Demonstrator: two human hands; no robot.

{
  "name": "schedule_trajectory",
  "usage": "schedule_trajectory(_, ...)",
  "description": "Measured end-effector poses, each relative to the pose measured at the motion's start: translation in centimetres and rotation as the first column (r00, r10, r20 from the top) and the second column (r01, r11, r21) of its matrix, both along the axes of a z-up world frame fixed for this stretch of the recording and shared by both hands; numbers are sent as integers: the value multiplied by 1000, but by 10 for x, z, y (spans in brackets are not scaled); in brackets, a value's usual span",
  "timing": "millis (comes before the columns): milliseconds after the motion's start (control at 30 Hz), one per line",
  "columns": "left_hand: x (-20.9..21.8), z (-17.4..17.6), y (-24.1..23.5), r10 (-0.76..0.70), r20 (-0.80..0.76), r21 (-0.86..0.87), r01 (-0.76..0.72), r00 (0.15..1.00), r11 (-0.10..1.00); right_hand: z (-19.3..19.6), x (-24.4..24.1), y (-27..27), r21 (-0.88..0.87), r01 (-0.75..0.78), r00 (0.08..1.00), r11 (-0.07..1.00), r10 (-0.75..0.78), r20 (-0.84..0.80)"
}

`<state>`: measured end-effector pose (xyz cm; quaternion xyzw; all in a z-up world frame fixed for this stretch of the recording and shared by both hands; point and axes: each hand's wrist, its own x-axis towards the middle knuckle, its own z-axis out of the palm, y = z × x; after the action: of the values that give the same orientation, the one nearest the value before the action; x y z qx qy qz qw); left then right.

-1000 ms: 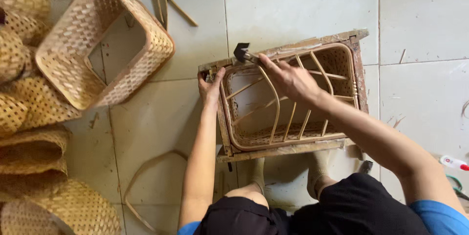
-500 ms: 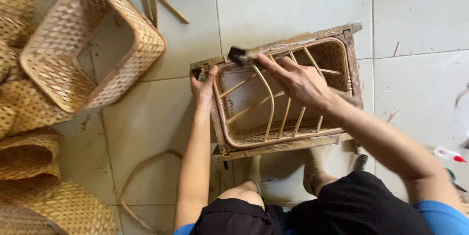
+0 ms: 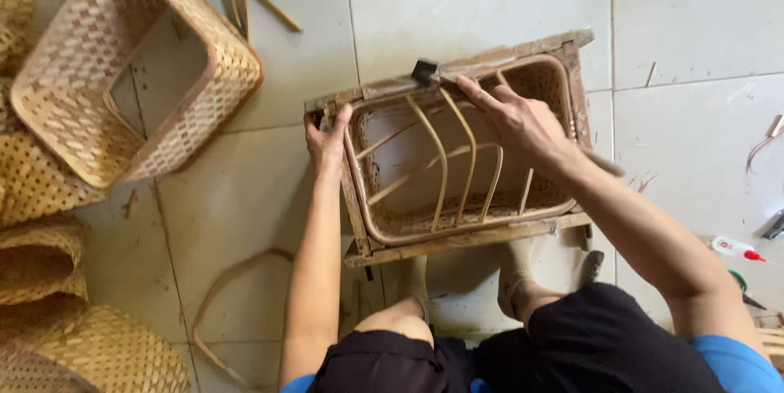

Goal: The person assembles a rectangular woven basket frame by inserting thin wooden strips into a wooden jig. They use a hammer to tap the strips into place, apply glue to joints, and trim excess material with scissors. The person repeatedly adjusts and secures the strips to form the basket's structure.

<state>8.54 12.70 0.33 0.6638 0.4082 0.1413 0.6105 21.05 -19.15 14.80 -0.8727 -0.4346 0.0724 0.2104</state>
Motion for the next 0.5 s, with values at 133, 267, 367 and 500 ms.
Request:
schedule_trajectory(133,-1,-2,0,-7,17,20,7,1000,1000,-8,-1,-12,109,93,995,990,-89,-35)
schedule_trajectory(267,-5,-1,-2,18,-104,-38,-22,994,999,-18,-4,-9,-227,-32,982,973,74,176)
schedule_trajectory(367,5,4,2,-4,-45,-45,2,999,999,-13,2,-5,-251,9,999,968,-19,-37)
schedule_trajectory(500,-6,-7,-1,-11,-23,-16,11,1000,1000,-11,-10,2,38,-6,1000,999,7,-25)
